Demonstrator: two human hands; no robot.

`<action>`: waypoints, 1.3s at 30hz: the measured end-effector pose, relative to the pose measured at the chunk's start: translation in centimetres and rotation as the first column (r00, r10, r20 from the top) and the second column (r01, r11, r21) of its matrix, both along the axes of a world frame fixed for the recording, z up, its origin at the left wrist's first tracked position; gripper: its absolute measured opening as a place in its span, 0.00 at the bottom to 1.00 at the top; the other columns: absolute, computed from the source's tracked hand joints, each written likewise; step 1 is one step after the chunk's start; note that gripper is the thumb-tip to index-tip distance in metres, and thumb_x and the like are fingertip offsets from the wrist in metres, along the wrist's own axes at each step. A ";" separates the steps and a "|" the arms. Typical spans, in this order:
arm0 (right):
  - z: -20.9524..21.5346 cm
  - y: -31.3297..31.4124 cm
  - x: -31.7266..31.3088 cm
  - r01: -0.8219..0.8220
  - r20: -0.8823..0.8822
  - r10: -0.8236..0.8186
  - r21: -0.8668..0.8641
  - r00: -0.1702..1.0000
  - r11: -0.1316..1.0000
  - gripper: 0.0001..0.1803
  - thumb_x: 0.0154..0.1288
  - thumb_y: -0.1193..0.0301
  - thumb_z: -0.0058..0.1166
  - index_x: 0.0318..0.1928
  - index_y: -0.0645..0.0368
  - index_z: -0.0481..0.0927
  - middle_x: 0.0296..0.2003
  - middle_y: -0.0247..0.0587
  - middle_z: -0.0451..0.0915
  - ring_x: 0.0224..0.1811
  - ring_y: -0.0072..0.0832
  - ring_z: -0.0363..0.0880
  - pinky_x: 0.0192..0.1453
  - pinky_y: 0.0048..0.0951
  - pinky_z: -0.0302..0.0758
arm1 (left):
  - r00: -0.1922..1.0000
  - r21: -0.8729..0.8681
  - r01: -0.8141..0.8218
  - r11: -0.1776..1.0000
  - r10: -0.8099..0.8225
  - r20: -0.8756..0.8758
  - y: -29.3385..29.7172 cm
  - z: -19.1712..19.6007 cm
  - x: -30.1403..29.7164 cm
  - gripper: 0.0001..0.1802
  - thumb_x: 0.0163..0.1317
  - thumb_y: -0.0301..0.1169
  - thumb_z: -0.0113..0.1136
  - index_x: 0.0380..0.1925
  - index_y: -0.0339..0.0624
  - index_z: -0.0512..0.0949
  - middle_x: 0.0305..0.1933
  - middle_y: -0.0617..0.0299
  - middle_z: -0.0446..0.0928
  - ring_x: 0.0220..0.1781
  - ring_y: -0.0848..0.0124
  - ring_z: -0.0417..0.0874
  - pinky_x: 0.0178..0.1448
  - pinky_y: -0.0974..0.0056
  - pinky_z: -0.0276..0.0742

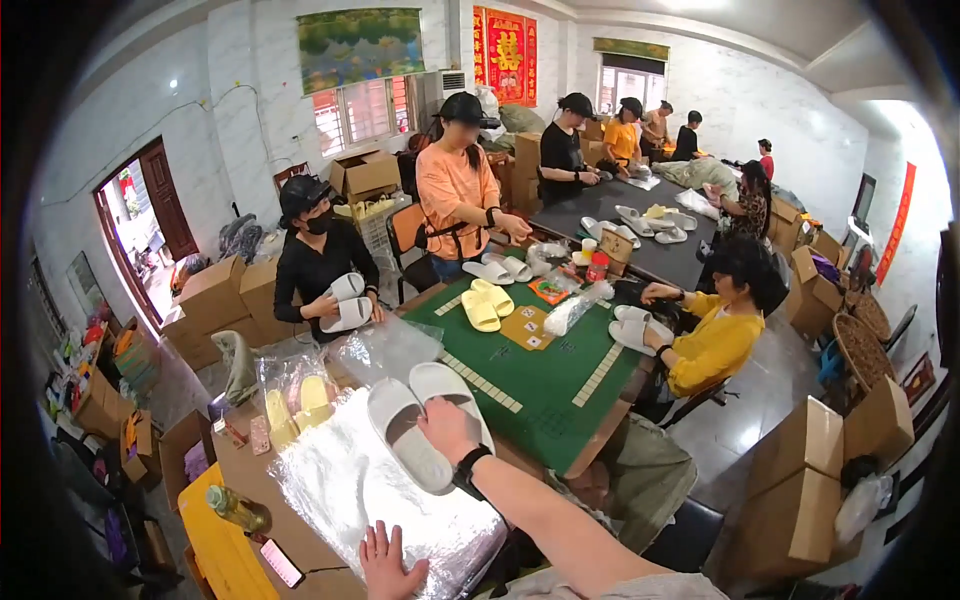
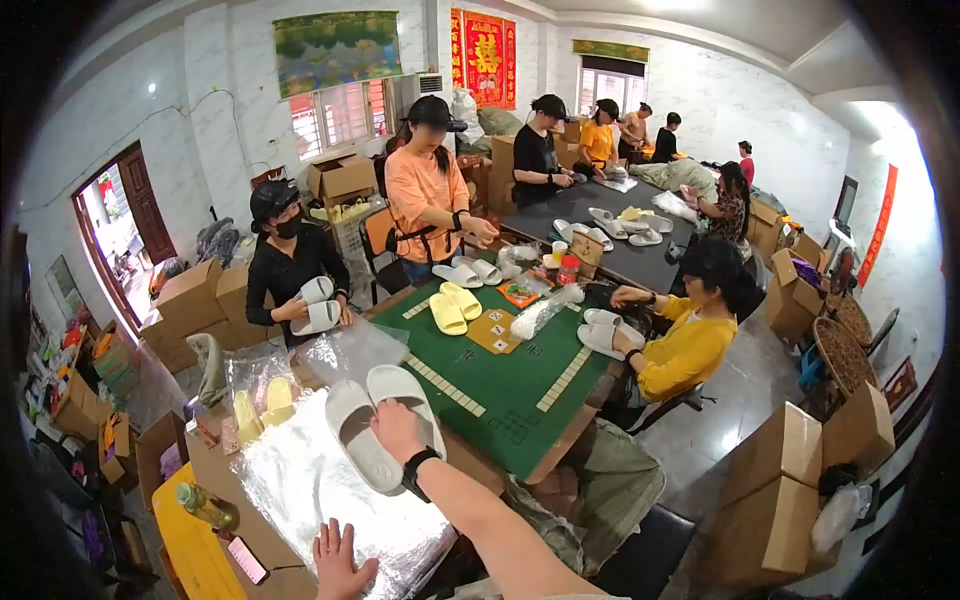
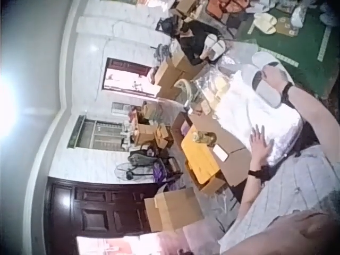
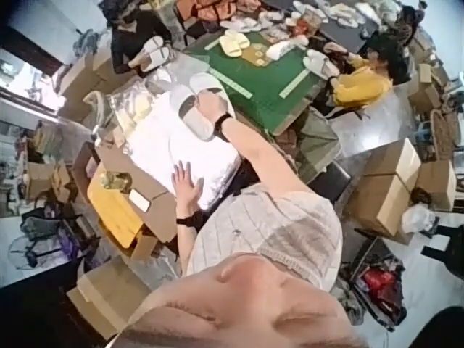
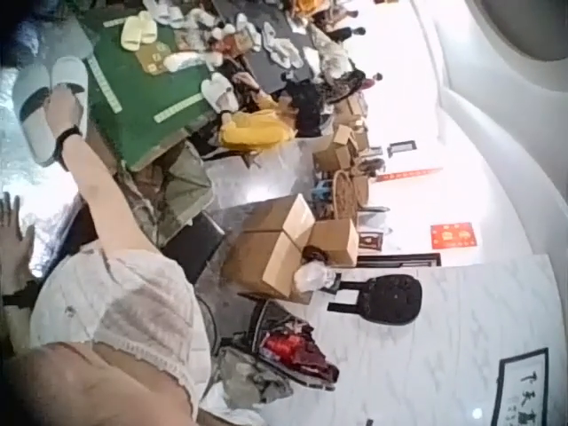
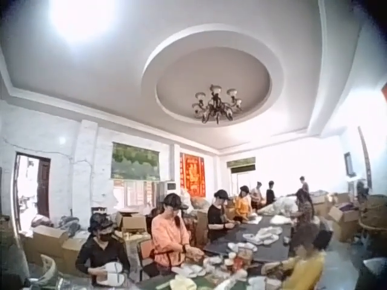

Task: The recorder is packing various colors of plastic sandals into plastic bags in a shoe manufacturing environment.

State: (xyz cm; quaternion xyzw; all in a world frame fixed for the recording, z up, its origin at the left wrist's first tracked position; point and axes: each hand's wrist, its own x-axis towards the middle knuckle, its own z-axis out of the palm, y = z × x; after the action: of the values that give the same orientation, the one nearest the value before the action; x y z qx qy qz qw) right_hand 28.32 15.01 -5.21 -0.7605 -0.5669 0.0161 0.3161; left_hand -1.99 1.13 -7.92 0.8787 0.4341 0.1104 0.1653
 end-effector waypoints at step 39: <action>-1.4 -18.3 8.3 -0.027 -0.465 0.148 0.256 0.873 0.966 0.14 0.54 0.77 0.63 0.44 0.61 0.80 0.33 0.45 0.78 0.33 0.36 0.79 0.39 0.35 0.77 | 0.994 -0.048 -0.112 0.993 0.112 0.016 1.7 2.5 2.2 0.43 0.56 0.58 0.66 0.64 0.40 0.72 0.71 0.32 0.64 0.73 0.34 0.63 0.72 0.37 0.59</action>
State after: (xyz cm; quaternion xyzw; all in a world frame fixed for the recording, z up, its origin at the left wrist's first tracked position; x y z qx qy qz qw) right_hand 36.58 -3.25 -6.63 -0.6619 -0.5023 0.1493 0.5360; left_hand 0.21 2.87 -5.46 0.8478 0.4836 0.1175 0.1834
